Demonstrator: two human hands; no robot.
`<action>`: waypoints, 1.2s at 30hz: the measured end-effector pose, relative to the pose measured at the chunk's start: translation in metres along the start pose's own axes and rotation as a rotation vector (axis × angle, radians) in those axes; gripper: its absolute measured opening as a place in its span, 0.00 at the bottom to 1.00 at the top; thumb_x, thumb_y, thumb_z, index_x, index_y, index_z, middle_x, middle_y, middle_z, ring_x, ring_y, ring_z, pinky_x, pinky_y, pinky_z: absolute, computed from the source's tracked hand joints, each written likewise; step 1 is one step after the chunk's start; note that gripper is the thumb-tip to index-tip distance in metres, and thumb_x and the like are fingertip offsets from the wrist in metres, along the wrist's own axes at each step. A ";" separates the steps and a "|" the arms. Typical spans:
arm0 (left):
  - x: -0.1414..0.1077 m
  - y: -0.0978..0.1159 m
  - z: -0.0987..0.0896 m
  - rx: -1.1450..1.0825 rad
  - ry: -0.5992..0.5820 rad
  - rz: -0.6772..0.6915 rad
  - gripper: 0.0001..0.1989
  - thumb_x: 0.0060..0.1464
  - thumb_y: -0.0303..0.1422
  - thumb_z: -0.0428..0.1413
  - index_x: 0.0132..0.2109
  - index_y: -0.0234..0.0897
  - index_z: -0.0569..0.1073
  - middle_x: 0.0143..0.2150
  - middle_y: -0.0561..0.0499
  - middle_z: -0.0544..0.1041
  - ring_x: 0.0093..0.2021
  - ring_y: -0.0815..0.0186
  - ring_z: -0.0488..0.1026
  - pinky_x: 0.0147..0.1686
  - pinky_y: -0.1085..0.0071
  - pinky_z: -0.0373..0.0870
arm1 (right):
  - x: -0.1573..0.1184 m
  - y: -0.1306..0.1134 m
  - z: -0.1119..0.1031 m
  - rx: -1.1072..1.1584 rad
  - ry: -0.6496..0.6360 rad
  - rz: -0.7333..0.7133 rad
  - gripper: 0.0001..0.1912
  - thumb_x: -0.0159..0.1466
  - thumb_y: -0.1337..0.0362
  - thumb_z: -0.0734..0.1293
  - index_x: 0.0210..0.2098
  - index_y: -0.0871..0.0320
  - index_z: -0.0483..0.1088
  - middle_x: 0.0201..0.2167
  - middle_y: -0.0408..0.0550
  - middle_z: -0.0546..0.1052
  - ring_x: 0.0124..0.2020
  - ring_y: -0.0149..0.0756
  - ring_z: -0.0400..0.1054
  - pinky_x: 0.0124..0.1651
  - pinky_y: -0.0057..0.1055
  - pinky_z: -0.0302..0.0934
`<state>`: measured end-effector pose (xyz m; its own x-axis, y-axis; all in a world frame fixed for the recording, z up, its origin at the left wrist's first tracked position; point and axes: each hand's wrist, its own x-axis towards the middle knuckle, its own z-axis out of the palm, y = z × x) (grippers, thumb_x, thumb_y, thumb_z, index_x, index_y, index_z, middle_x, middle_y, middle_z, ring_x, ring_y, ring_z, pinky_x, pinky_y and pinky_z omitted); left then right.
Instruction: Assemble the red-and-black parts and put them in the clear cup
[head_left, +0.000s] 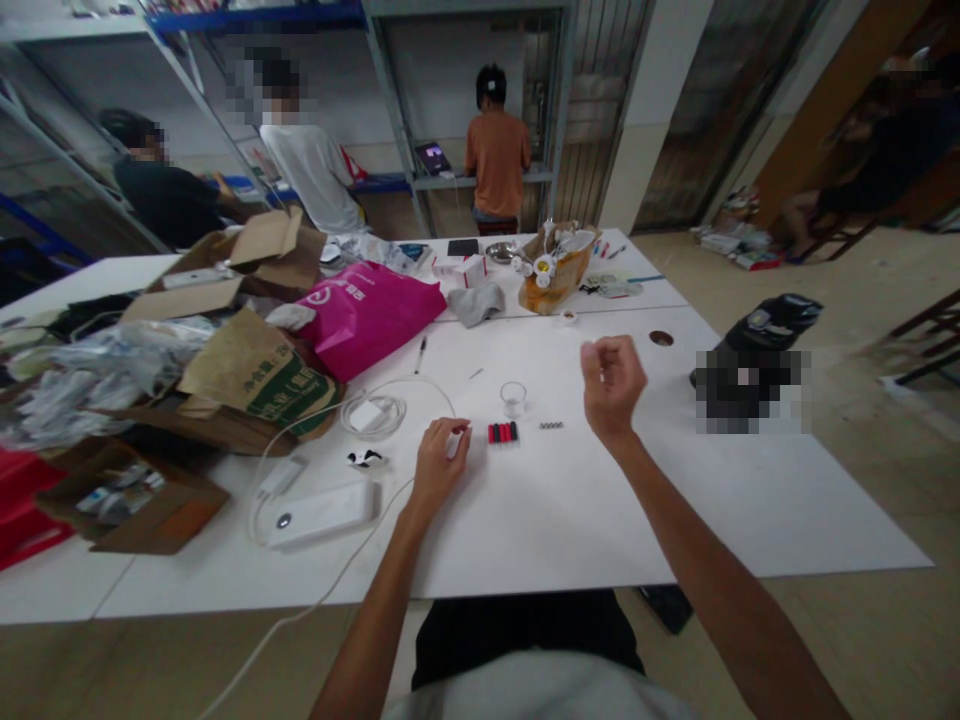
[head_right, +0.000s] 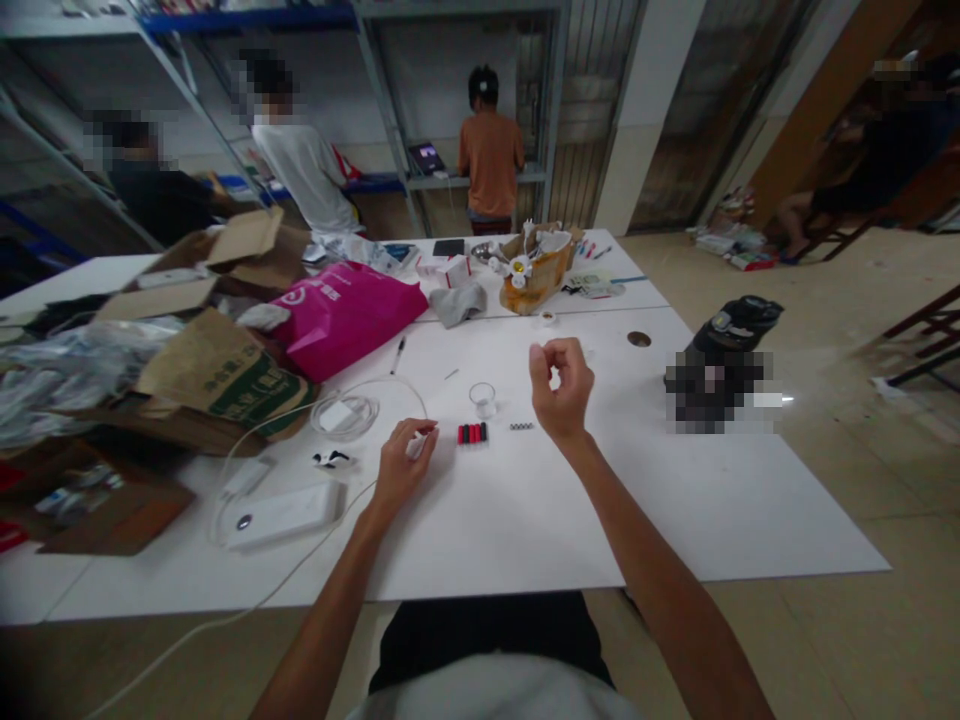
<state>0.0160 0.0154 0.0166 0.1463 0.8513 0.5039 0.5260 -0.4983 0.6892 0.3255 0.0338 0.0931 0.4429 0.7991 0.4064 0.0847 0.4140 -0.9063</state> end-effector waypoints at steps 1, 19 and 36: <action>0.008 0.002 0.003 -0.029 0.015 -0.017 0.08 0.72 0.39 0.59 0.47 0.42 0.80 0.43 0.47 0.83 0.46 0.57 0.78 0.52 0.57 0.73 | 0.002 0.011 0.006 -0.024 0.026 0.001 0.22 0.70 0.45 0.76 0.32 0.55 0.71 0.30 0.42 0.71 0.33 0.32 0.64 0.39 0.29 0.66; 0.055 -0.009 0.060 -0.568 0.074 -0.466 0.30 0.72 0.60 0.56 0.32 0.41 0.66 0.24 0.58 0.58 0.23 0.70 0.55 0.23 0.71 0.55 | -0.004 0.110 0.008 0.232 0.000 0.405 0.43 0.57 0.43 0.83 0.19 0.50 0.44 0.17 0.29 0.44 0.16 0.21 0.41 0.19 0.27 0.38; 0.047 -0.011 0.048 -0.487 0.063 -0.442 0.26 0.73 0.56 0.58 0.35 0.39 0.75 0.28 0.54 0.68 0.28 0.68 0.63 0.30 0.69 0.61 | -0.011 0.091 0.004 0.296 0.051 0.445 0.41 0.55 0.53 0.84 0.17 0.52 0.46 0.15 0.29 0.44 0.14 0.19 0.39 0.18 0.27 0.36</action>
<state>0.0567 0.0685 0.0074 -0.0536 0.9889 0.1389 0.0844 -0.1341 0.9874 0.3247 0.0647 0.0065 0.4219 0.9064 -0.0220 -0.3733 0.1516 -0.9152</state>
